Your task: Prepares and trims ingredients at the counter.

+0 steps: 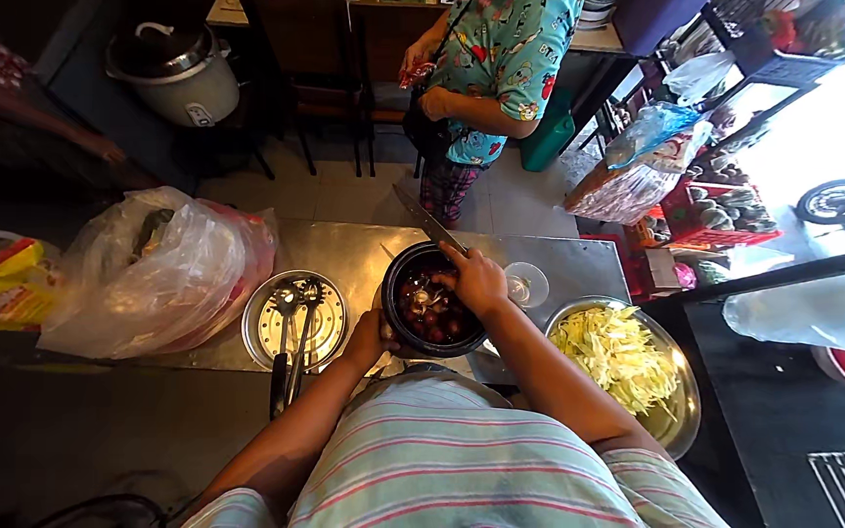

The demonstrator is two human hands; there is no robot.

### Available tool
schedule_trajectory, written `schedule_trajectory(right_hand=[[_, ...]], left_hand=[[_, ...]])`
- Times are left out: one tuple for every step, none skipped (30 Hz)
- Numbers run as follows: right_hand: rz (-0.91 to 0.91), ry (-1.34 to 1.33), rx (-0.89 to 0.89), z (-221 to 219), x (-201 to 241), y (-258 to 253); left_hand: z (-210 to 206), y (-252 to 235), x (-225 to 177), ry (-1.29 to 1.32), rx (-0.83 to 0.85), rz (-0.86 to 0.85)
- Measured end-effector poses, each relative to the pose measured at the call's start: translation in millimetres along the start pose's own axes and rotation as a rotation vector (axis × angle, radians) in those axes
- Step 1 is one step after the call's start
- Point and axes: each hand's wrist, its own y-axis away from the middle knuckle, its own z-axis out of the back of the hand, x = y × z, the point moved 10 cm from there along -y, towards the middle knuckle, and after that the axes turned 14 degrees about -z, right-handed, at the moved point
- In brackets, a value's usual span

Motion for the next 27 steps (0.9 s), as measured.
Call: schedule_trajectory(right_hand=[[0.002,0.000,-0.004,0.9,-1.5,-1.1],[0.004,0.001,-0.010,2.0,-3.8,-2.2],[0.009,-0.010,-0.022,3.7,-6.4,-2.5],[0.017,-0.034,-0.039,5.5,-9.4,-1.3],[0.021,-0.062,-0.058,7.4,-12.7,0.6],[0.020,-0.096,-0.071,9.2,-16.4,2.6],[0.012,-0.127,-0.083,10.8,-20.2,4.0],[-0.008,-0.151,-0.088,12.1,-23.9,5.3],[-0.041,-0.170,-0.078,12.7,-27.5,6.7],[-0.075,-0.183,-0.060,13.4,-30.3,8.5],[-0.104,-0.193,-0.041,14.4,-32.8,10.9],[-0.127,-0.201,-0.027,16.0,-35.7,14.0],[-0.145,-0.204,-0.012,17.7,-39.1,17.2],[-0.156,-0.204,0.001,19.7,-42.3,19.7],[-0.165,-0.204,0.015,21.2,-45.3,22.3],[-0.173,-0.203,0.028,21.9,-48.9,25.1],[-0.178,-0.204,0.039,22.8,-52.4,27.8],[-0.179,-0.206,0.042,23.7,-56.0,29.8],[-0.181,-0.210,0.049,24.0,-59.5,32.1],[-0.183,-0.222,0.057,24.0,-63.2,34.5],[-0.183,-0.244,0.066,23.8,-67.0,37.0],[-0.177,-0.276,0.076,23.4,-70.4,39.6],[-0.164,-0.318,0.090,23.2,-72.5,42.7],[-0.139,-0.365,0.107,22.5,-72.7,45.5],[-0.101,-0.427,0.121,21.0,-71.4,47.9],[-0.045,-0.499,0.129,19.0,-68.4,50.3],[0.015,-0.571,0.134,17.0,-64.1,52.9]], left_hand=[[7.9,2.3,-2.5,-0.002,-0.003,0.008],[21.4,5.4,-7.4,-0.031,-0.013,0.029],[39.6,9.0,-14.9,-0.086,-0.043,0.052],[59.8,11.3,-25.7,-0.146,-0.104,0.060],[77.3,10.9,-39.4,-0.206,-0.187,0.039],[87.9,6.8,-55.4,-0.241,-0.255,-0.020],[88.3,-2.4,-71.8,-0.253,-0.255,-0.097],[78.2,-15.7,-87.2,-0.259,-0.183,-0.178],[59.7,-30.6,-99.5,-0.280,-0.061,-0.249],[36.5,-44.4,-106.7,-0.313,0.086,-0.290],[12.9,-55.6,-108.9,-0.363,0.229,-0.303],[-8.3,-63.6,-109.1,-0.423,0.358,-0.293],[-25.1,-68.8,-109.8,-0.481,0.466,-0.265],[-37.4,-72.7,-111.8,-0.538,0.544,-0.251],[-46.7,-74.8,-113.7,-0.584,0.585,-0.248],[-54.0,-74.6,-114.4,-0.624,0.616,-0.236],[-58.6,-73.0,-115.4,-0.664,0.649,-0.211],[-60.7,-72.0,-116.9,-0.692,0.672,-0.191],[-60.4,-72.2,-118.3,-0.702,0.677,-0.182],[-57.4,-73.9,-120.4,-0.690,0.653,-0.195],[-51.2,-77.1,-122.9,-0.640,0.596,-0.225],[-43.0,-80.9,-124.3,-0.553,0.522,-0.262],[-32.1,-82.4,-125.9,-0.430,0.439,-0.288],[-20.3,-81.5,-127.4,-0.287,0.364,-0.294],[-9.4,-78.4,-128.3,-0.106,0.300,-0.282],[-0.7,-73.5,-128.6,0.098,0.237,-0.268],[5.1,-67.7,-129.3,0.324,0.180,-0.254]])
